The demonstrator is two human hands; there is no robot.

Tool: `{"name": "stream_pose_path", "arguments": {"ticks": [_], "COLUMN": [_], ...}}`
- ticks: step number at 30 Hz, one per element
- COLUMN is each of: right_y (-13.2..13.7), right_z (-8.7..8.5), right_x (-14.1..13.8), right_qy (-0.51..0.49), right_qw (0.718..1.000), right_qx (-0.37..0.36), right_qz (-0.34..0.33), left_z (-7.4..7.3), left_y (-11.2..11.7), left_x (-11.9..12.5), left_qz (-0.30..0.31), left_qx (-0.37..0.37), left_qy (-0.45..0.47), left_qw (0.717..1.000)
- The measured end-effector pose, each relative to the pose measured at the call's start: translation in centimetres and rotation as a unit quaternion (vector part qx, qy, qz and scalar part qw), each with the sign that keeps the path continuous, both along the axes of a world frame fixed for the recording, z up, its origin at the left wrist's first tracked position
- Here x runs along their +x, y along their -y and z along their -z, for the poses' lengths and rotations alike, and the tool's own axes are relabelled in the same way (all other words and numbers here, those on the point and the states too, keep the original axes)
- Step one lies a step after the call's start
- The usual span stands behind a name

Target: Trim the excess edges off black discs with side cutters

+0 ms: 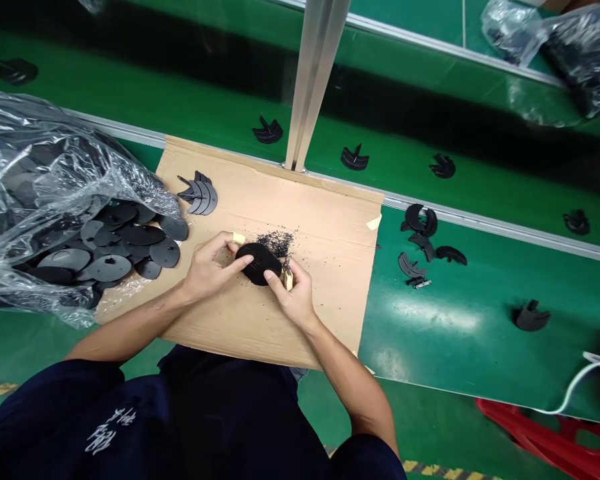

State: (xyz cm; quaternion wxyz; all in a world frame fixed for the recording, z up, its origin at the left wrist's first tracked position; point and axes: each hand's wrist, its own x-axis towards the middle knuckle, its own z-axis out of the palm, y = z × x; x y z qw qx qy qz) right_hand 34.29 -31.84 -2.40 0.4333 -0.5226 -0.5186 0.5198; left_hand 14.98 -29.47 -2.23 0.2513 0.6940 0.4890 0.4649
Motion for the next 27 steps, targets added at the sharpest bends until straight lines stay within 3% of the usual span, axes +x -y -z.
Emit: {"name": "stream_pose_path", "arguments": {"ticks": [5, 8, 12, 15, 17, 20, 23, 27], "right_y": [0.0, 0.0, 0.2, 0.1, -0.1, -0.5, -0.8, -0.7], "right_z": [-0.3, -0.3, -0.1, -0.1, -0.3, -0.6, -0.6, -0.2], "right_x": [0.1, 0.2, 0.3, 0.4, 0.6, 1.1, 1.5, 1.4], "right_qy": [0.01, 0.017, 0.035, 0.05, 0.069, 0.1, 0.132, 0.149], "right_qw": [1.0, 1.0, 0.999, 0.997, 0.992, 0.975, 0.956, 0.938], "right_qx": [0.008, 0.017, 0.032, 0.054, 0.098, 0.192, 0.255, 0.301], "right_qz": [-0.011, -0.015, -0.022, -0.034, -0.038, -0.04, -0.065, -0.084], "left_z": [-0.1, 0.0, 0.2, 0.0, -0.2, -0.2, 0.1, 0.3], "left_y": [0.1, 0.1, -0.1, -0.2, -0.2, 0.0, 0.1, 0.0], "left_x": [0.1, 0.1, 0.1, -0.1, -0.4, -0.7, -0.8, -0.6], "left_qz": [-0.003, 0.009, 0.103, 0.138, 0.13, 0.135, 0.169, 0.194], "left_qx": [-0.011, -0.069, -0.194, -0.221, -0.182, -0.058, 0.045, 0.077], "left_qy": [0.015, 0.044, 0.14, 0.169, 0.135, 0.038, -0.031, -0.033], "left_qw": [1.0, 0.997, 0.965, 0.951, 0.965, 0.988, 0.984, 0.977]}}
